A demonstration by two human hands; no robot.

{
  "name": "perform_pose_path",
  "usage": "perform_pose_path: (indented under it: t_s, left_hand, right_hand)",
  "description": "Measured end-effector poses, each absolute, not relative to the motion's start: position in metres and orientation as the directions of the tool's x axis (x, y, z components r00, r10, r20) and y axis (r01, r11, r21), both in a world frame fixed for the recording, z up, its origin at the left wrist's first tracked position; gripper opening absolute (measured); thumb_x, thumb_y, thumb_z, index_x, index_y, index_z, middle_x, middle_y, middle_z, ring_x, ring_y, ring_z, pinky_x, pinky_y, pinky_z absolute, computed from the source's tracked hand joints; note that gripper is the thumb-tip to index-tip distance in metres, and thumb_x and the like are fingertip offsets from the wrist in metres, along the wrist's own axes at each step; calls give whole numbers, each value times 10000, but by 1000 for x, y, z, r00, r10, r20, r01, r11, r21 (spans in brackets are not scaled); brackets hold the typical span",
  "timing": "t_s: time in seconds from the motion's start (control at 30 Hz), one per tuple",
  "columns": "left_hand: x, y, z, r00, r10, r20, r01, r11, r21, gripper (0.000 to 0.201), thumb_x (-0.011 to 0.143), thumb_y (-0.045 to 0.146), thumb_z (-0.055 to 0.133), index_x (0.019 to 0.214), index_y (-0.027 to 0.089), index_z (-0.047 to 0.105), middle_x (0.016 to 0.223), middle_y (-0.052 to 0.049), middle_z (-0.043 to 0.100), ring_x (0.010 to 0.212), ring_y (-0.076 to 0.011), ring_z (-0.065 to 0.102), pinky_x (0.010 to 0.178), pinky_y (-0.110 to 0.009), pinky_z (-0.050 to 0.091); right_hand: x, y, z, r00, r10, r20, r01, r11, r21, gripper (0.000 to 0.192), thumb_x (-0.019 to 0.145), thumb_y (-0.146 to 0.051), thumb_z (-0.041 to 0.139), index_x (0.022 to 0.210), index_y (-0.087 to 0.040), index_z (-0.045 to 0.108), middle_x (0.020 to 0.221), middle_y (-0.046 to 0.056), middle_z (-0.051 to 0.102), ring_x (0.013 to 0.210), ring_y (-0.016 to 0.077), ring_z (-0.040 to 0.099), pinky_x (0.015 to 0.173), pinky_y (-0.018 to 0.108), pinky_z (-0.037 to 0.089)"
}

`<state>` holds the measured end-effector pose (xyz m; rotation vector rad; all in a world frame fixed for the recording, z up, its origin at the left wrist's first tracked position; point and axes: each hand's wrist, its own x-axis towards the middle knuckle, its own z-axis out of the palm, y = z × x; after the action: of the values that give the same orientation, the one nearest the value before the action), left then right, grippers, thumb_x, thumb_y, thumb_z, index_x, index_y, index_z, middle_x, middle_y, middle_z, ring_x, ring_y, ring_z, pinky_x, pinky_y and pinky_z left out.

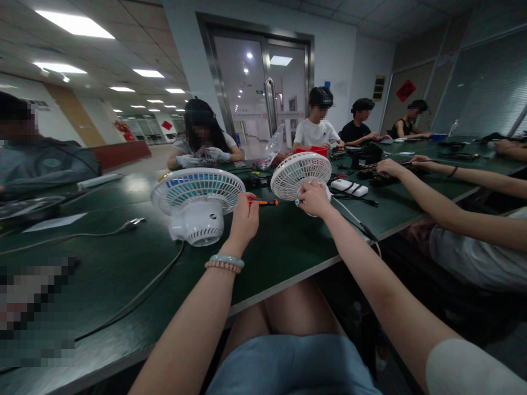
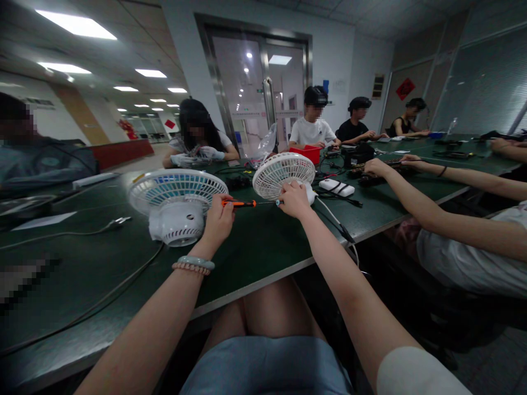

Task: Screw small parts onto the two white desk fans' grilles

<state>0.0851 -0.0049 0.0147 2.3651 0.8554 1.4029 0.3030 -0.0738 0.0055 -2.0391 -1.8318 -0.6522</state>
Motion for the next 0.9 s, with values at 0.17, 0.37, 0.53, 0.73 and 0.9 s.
perform_pose_path:
  t_s: [0.17,0.37,0.53,0.73,0.9]
  left_hand:
    - [85,-3,13,362,613,702,368,-786,497,163,829,259,359,957,190,434,855,-50,512,815,-188,512,731,-334,413]
    - [84,3,10,399,604,690,371,-794,481,210,851,305,347,991,176,434,883,-57,526,789,-176,521,704,-318,411]
    - [83,4,10,398,597,696,366,-799,477,218,849,315,353,996,182,444,892,-51,538,798,-175,531,707,-314,415]
    - [83,3,11,393,612,686,374,-788,489,223,839,306,366,1003,182,452,867,-48,548,790,-182,542,707,-325,421]
    - [83,2,11,394,616,682,386,-784,486,221,839,315,366,993,184,456,853,-50,554,772,-186,547,693,-329,422]
  right_hand:
    - [302,-75,7,80,850,521,989,-131,63,247,787,-393,517,875,-254,701,1085,68,528,1019,268,361,783,398,279]
    - [303,-74,6,77,850,522,990,-127,61,245,783,-390,518,877,-255,700,1078,64,527,1014,264,359,783,398,272]
    - [304,-74,5,68,841,537,991,-120,61,242,776,-393,526,865,-249,699,1079,60,525,1015,265,356,781,398,267]
    - [303,-75,6,79,853,516,989,-130,64,247,782,-395,527,875,-248,701,1082,66,525,1016,265,352,792,406,267]
    - [303,-75,6,76,845,530,988,-135,74,246,783,-397,523,865,-250,701,1078,66,526,1016,269,355,791,405,272]
